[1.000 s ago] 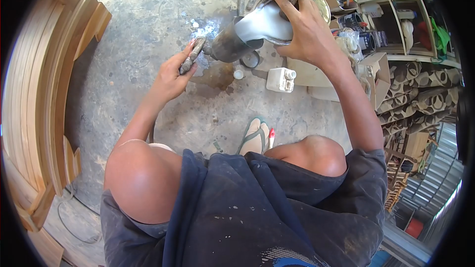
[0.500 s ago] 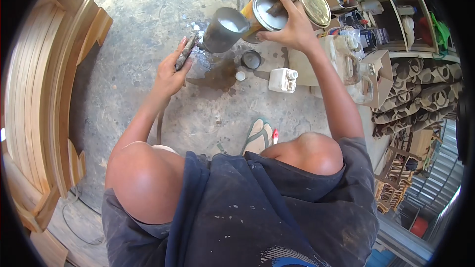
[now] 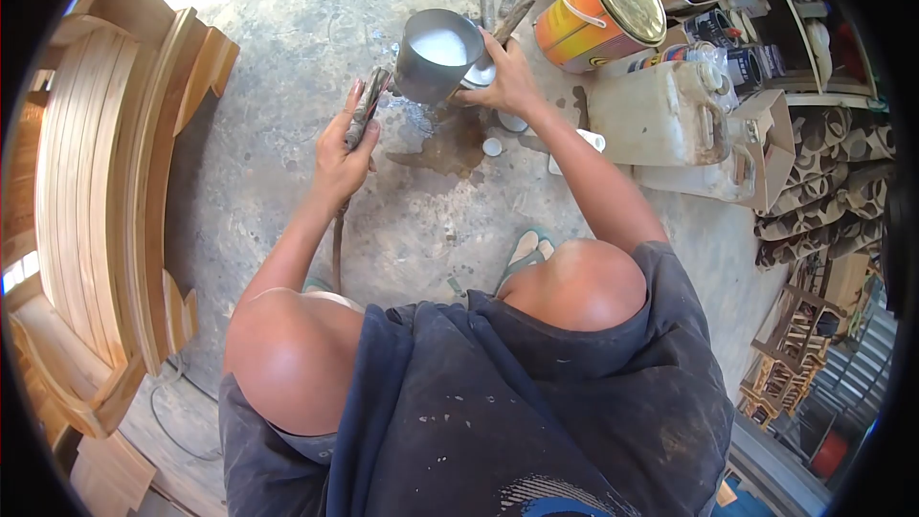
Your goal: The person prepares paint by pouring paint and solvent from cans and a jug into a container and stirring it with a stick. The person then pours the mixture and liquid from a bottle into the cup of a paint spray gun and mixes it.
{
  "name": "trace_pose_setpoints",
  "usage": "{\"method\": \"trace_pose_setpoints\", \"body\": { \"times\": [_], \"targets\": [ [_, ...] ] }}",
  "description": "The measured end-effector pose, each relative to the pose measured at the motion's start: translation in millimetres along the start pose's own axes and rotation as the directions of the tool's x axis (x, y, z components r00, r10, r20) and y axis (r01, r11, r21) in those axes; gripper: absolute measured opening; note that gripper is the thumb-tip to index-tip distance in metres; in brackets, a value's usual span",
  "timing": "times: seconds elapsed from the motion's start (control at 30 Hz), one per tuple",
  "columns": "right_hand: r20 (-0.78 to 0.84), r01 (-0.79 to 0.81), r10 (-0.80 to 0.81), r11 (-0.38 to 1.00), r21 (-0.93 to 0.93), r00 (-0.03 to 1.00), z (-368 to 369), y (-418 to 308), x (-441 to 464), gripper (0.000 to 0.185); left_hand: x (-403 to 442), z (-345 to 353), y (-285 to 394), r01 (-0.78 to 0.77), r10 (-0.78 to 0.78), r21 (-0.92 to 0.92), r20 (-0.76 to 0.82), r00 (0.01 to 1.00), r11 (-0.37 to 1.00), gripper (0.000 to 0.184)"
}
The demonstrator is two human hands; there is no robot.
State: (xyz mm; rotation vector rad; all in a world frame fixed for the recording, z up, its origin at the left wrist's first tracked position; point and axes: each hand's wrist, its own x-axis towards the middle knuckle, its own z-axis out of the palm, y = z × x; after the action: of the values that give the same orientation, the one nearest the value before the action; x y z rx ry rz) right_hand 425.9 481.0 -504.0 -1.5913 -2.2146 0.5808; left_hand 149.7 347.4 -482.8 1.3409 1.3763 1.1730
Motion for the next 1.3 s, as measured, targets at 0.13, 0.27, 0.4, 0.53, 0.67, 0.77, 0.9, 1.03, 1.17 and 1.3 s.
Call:
{"method": "trace_pose_setpoints", "body": {
  "times": [0.13,0.27,0.4,0.53,0.67,0.77,0.9,1.03,1.17,1.3],
  "targets": [
    [0.026,0.153,-0.152,0.951,-0.270,0.988,-14.3,-6.0,0.4,0.101,-3.5,-4.8,2.6,0.015,-0.015,-0.010,0.013,1.000,1.000,0.058],
    [0.022,0.129,-0.129,0.937,-0.325,0.991,-45.2,-16.9,-4.0,0.092,-3.2,-7.4,-3.0,0.026,-0.026,-0.020,0.029,0.999,0.999,0.058],
    [-0.262,0.213,-0.264,0.955,-0.206,0.928,-28.2,5.2,-38.8,0.063,-5.5,-13.7,-4.8,0.023,-0.023,-0.024,0.016,1.000,0.999,0.058],
    [0.028,0.026,-0.023,0.993,-0.119,0.999,10.0,16.3,-101.0,0.045,-10.7,-16.0,-4.0,-0.022,0.022,-0.030,0.005,1.000,0.999,0.059],
    [0.062,0.008,0.001,0.988,-0.155,0.998,40.8,29.7,-122.7,0.037,-15.1,-16.6,-11.2,-0.013,0.013,-0.025,0.022,1.000,1.000,0.060],
    [0.097,0.018,-0.005,0.990,-0.138,0.995,57.5,47.7,-121.6,0.039,-18.6,-15.2,-15.2,-0.018,0.020,-0.030,0.036,0.999,0.999,0.060],
    [0.104,0.037,-0.027,0.995,-0.095,0.994,40.7,48.8,-110.0,0.042,-19.3,-11.5,-17.8,-0.037,0.039,-0.040,0.042,0.998,0.999,0.061],
    [0.015,0.019,-0.020,0.998,0.057,1.000,-52.0,-21.1,-84.2,0.038,-21.9,-2.9,-20.1,-0.052,0.055,-0.049,0.051,0.997,0.997,0.061],
    [-0.055,0.116,-0.113,0.992,0.048,0.992,-131.3,-85.7,-58.5,0.035,-20.8,-0.3,-18.8,0.015,-0.014,-0.006,0.120,0.993,1.000,0.062],
    [0.024,0.159,-0.160,0.986,0.046,0.987,-163.1,-125.5,-40.1,0.037,-18.0,10.2,-22.9,-0.167,0.161,0.061,0.095,0.982,0.984,0.063]
  ]
}}
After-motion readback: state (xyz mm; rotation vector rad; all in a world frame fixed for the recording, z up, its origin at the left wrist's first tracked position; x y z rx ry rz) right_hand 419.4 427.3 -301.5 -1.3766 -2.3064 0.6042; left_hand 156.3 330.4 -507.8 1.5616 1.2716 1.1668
